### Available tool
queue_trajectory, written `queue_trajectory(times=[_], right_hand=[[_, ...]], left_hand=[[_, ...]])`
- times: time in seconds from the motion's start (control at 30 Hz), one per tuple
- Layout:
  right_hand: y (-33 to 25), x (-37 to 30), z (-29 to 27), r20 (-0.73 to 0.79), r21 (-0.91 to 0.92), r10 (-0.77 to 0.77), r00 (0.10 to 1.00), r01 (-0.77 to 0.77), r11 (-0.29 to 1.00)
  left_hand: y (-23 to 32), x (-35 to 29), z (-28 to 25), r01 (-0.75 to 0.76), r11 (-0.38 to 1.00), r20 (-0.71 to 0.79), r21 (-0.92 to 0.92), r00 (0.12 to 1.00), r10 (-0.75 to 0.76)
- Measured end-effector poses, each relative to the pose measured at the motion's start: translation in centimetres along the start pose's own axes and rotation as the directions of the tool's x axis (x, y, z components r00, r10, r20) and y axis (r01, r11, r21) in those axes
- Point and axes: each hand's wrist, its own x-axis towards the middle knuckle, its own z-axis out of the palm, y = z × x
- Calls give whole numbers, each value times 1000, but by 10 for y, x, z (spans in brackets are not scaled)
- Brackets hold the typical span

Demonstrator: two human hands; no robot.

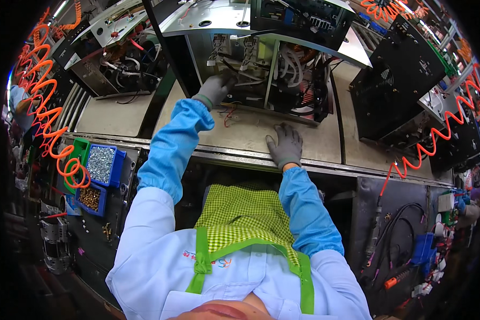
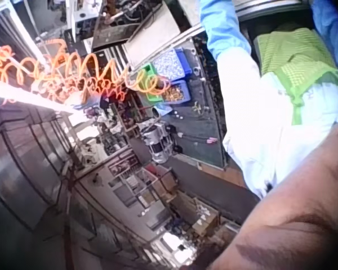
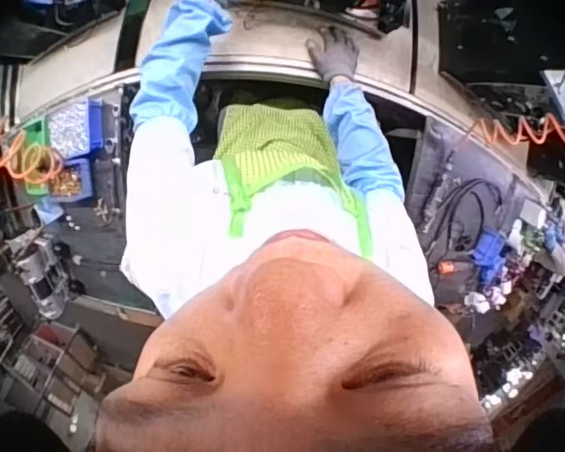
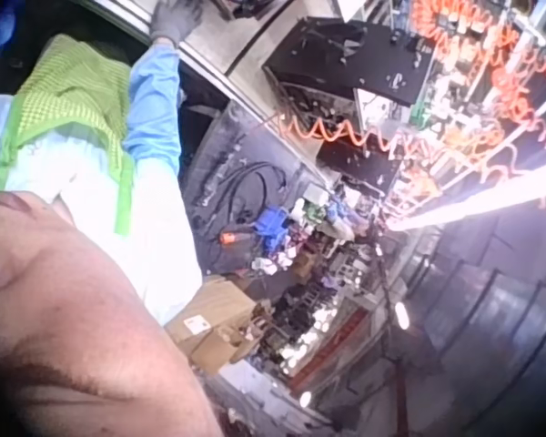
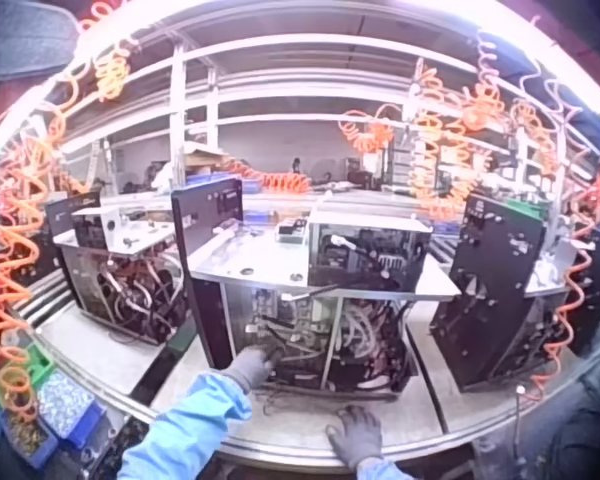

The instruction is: The recorder assembles components within an electronic chassis, using a pneumatic screwdriver and wire-management tools.

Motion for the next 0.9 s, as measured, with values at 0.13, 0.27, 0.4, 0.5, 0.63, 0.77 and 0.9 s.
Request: queue_trajectory(times=[0.13,0.27,0.4,0.5,0.63,0.77,0.9], right_hand=[[3,-2,0,-16,2,9,1000,-9,1000],[17,-7,-10,-11,0,75,997,-75,997],[18,-9,-14,-1,-3,69,998,-69,998],[24,-9,-12,-44,-36,58,997,-60,998],[20,-9,-15,-28,-16,111,993,-111,994],[22,-7,-10,-25,-24,62,998,-63,998],[19,-9,-14,-74,-22,92,993,-94,995]], left_hand=[[-16,12,1,-61,976,-12,210,998,65],[7,7,-25,-90,962,33,256,996,85],[-19,4,-14,-88,980,-109,178,988,108],[-8,1,-4,-94,975,-119,202,986,120],[12,-5,-3,-117,853,-21,509,989,148],[32,-3,-25,-62,864,5,500,998,68],[26,-8,-23,-70,881,-271,-468,960,-67]])
